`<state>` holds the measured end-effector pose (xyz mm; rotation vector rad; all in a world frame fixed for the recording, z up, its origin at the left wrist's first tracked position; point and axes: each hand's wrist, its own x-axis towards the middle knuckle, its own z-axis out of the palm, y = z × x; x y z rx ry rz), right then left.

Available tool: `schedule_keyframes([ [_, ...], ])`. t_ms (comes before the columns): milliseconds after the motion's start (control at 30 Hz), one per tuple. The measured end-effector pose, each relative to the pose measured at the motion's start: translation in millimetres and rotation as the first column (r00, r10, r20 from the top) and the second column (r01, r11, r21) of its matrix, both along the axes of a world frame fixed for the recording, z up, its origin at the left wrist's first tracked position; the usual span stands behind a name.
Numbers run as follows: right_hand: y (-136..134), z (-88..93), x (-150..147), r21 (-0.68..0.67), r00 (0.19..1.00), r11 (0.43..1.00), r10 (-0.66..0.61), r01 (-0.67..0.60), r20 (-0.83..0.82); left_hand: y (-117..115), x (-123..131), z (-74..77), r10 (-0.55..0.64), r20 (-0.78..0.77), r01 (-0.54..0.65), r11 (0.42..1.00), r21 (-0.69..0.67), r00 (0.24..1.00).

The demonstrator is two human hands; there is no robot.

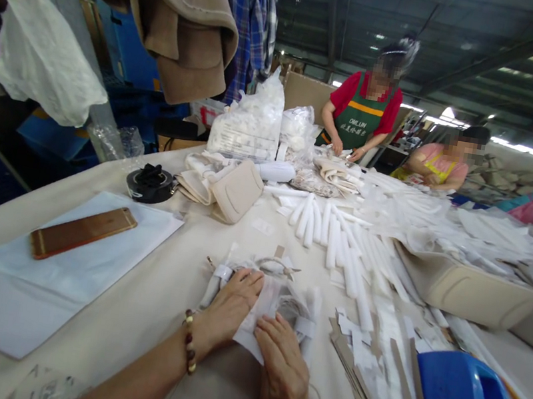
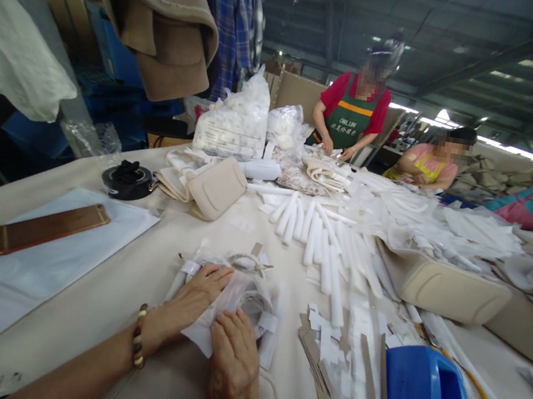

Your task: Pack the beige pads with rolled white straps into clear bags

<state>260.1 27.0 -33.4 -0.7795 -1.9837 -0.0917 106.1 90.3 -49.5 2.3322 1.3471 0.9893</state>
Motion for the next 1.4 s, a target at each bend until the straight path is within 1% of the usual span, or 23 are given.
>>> schedule_keyframes([
  [67,-1.9,0.1,0.6,-0.035,1.000,0.999,-0.001,0.002,0.005,-1.2,0.4,3.5,-0.033,-0.093,0.032,0.999,-0.014,0.995],
  [200,-4.5,1.8,0.5,-0.081,1.000,0.997,0.014,-0.015,-0.010,0.3,1.7,13.8,-0.038,-0.216,0.025,0.998,-0.063,0.976],
  [333,-4.9,3.8,-0.9,-0.095,0.999,0.995,0.031,-0.029,0.012,-0.1,-1.2,27.1,-0.065,-0.247,0.044,0.995,-0.089,0.967],
  [433,-5.2,5.3,-1.1,-0.067,0.997,0.997,0.038,-0.033,0.066,-2.3,-3.7,32.8,-0.034,-0.231,0.017,0.997,-0.076,0.972],
  [567,-6.7,6.4,1.3,-0.052,0.987,0.996,0.080,-0.073,0.142,-2.5,-2.5,30.8,0.016,-0.214,-0.025,0.999,-0.039,0.977],
  [733,-12.4,3.9,4.7,-0.153,0.968,0.982,0.145,-0.115,0.204,-1.0,-0.2,27.6,0.047,-0.169,-0.051,0.999,-0.020,0.985],
  [833,-16.1,3.3,5.5,-0.176,0.943,0.971,0.207,-0.165,0.261,0.1,-1.3,26.9,0.057,-0.137,-0.061,0.998,-0.029,0.989],
  [967,-18.3,7.8,5.8,-0.168,0.912,0.969,0.228,-0.180,0.342,2.8,-3.1,23.7,0.052,-0.113,-0.057,0.998,-0.038,0.992],
  [1100,-19.7,15.2,4.5,-0.170,0.886,0.962,0.263,-0.212,0.382,3.4,-3.6,22.0,0.047,-0.099,-0.050,0.998,-0.032,0.994],
  [1167,-21.4,18.2,3.0,-0.167,0.880,0.964,0.259,-0.208,0.397,2.4,-3.3,22.6,0.045,-0.097,-0.047,0.999,-0.026,0.994],
  [1267,-25.9,20.0,0.7,-0.146,0.873,0.975,0.215,-0.167,0.437,0.5,-2.1,24.1,0.050,-0.100,-0.052,0.999,-0.015,0.994],
  [1400,-31.2,15.9,0.3,-0.095,0.858,0.990,0.139,-0.105,0.495,1.8,-2.5,25.4,0.038,-0.105,-0.038,0.999,0.005,0.994],
])
